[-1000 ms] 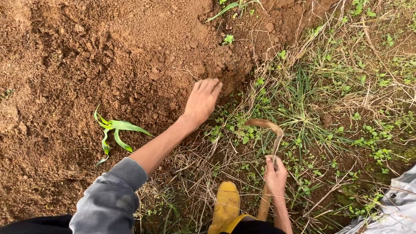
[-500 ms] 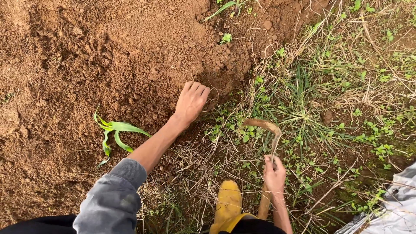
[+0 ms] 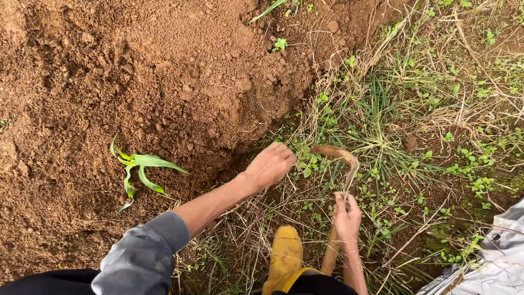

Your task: The person uses a hoe to dig a hole in the soil and places a small green seedling into it. They then use the hoe and their hands to cover the base of the plant with soil, patting it down to secure it in place.

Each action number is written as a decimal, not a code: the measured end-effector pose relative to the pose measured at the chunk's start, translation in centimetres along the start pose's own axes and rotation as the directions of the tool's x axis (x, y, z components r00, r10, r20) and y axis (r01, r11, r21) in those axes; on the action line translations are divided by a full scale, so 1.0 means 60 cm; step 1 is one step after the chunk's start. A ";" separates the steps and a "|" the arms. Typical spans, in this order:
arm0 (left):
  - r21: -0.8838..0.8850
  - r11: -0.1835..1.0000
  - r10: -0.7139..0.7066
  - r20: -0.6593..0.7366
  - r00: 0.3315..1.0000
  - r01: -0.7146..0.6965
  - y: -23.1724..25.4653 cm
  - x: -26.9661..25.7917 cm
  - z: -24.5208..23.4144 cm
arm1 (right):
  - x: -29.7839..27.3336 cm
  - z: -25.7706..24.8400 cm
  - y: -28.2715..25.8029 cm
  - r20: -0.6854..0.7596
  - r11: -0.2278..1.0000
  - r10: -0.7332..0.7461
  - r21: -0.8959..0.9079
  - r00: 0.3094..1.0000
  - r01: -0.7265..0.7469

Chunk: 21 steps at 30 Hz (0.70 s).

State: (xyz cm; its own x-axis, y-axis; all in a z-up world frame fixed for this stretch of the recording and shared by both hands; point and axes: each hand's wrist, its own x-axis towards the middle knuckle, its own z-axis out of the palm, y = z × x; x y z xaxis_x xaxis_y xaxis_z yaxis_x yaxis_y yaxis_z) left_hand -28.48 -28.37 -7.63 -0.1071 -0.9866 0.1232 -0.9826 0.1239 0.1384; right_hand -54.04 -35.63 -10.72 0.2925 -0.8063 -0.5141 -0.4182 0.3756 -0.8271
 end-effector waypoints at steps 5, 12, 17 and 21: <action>0.218 0.914 -0.352 0.013 0.936 0.341 -0.068 0.030 -0.001 | 0.006 -0.007 0.011 0.020 0.999 0.013 -0.039 1.000 -0.012; 0.112 0.950 -0.296 0.010 0.955 0.293 -0.102 0.008 0.061 | -0.008 -0.014 -0.027 0.016 0.993 0.063 0.097 0.998 -0.064; -0.169 0.906 -0.379 0.084 0.921 0.388 -0.060 0.018 0.026 | 0.008 -0.046 -0.033 0.001 0.960 0.096 0.265 0.995 -0.093; -0.450 0.627 -0.493 0.401 0.772 0.635 -0.025 0.001 0.035 | 0.027 -0.077 -0.040 -0.018 0.953 0.138 0.274 0.990 -0.128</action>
State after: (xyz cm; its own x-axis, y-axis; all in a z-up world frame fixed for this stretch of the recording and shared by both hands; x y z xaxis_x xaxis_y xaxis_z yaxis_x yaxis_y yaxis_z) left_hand -27.30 -28.85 -9.91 0.3411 -0.8651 -0.3676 -0.6160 -0.5012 0.6077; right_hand -56.52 -39.93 -8.49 0.2159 -0.7549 -0.6193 -0.2007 0.5864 -0.7847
